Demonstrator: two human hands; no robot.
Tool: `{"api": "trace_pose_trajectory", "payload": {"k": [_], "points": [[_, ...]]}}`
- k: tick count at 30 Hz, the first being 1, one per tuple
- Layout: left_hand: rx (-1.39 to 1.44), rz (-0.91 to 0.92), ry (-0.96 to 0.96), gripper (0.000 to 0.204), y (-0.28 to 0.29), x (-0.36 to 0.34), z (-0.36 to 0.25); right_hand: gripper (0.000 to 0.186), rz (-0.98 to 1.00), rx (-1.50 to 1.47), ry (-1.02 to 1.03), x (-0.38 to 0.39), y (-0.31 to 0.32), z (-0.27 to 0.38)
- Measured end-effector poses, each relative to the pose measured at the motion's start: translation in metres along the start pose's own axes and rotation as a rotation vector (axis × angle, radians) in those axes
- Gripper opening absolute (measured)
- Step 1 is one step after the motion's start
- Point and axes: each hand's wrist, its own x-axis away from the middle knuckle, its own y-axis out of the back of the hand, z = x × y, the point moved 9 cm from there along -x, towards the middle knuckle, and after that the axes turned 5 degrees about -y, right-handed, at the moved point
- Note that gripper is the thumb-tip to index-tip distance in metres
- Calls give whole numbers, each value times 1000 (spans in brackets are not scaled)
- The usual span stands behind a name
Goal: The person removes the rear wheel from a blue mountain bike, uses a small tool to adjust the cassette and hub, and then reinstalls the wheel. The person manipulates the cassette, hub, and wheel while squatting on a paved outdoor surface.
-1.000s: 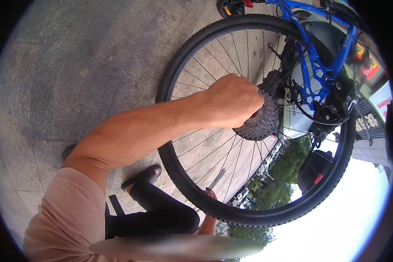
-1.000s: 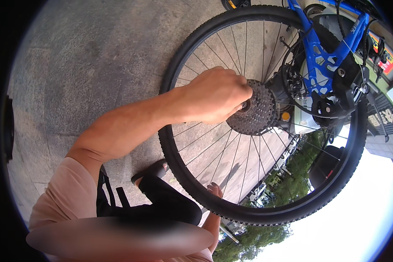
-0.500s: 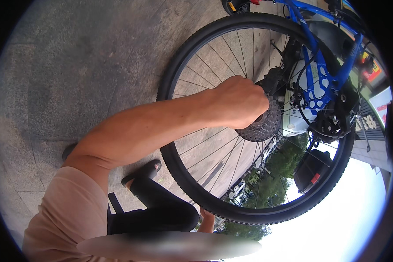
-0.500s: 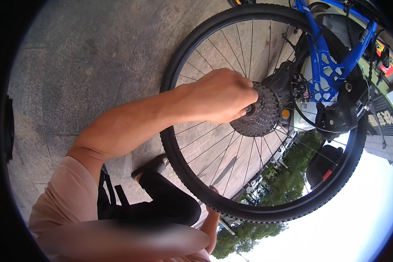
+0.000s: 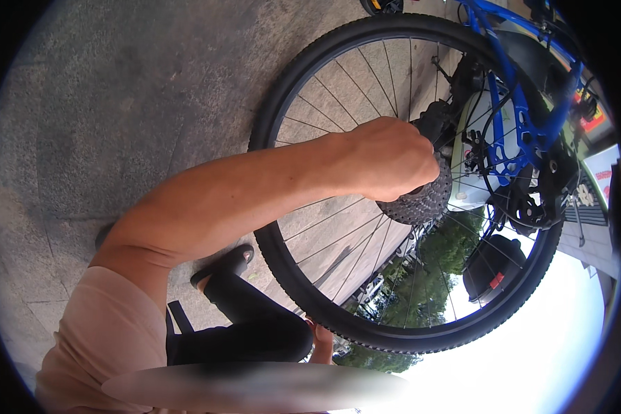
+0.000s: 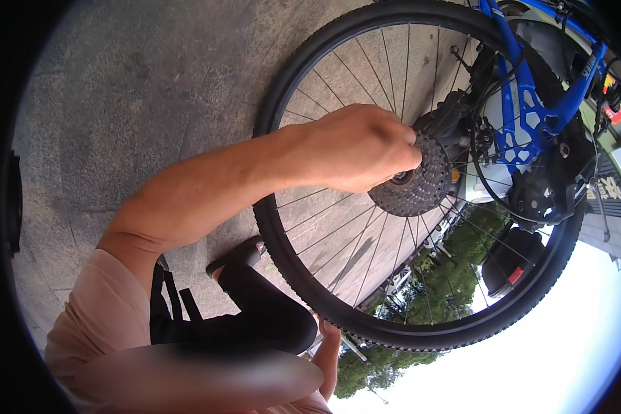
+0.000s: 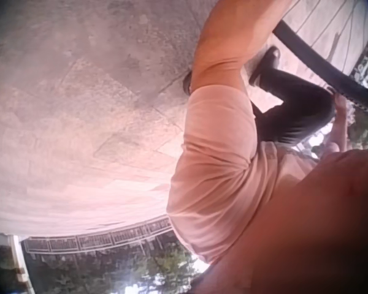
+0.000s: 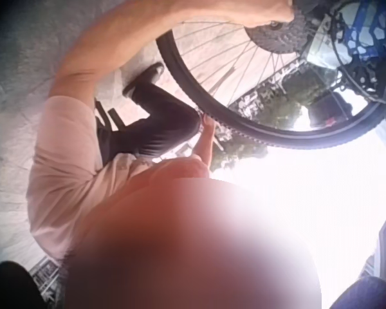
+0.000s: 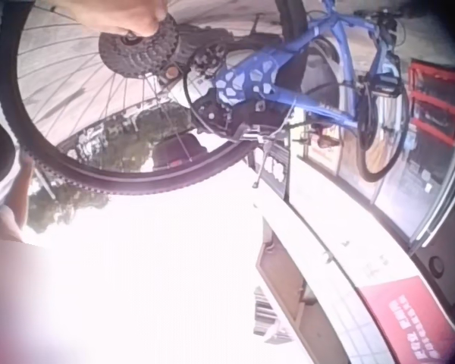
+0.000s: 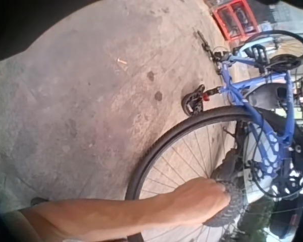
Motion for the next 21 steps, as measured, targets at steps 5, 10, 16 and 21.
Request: {"api": "trace_pose_trajectory", "payload": {"k": [5,10,16,21], "points": [[-35,67,-6,8,-2,0,-3,31,-31,59,37,4,5,-5],[-58,60,3,7,-6,0,-3,27,-75,29,-51,19,-18,19],[-61,82,108,14,-7,2,2,35,30,-64,67,13,-9,34],[-119,-45,72,13,-3,12,-7,42,-35,85,97,-36,-53,110]]}}
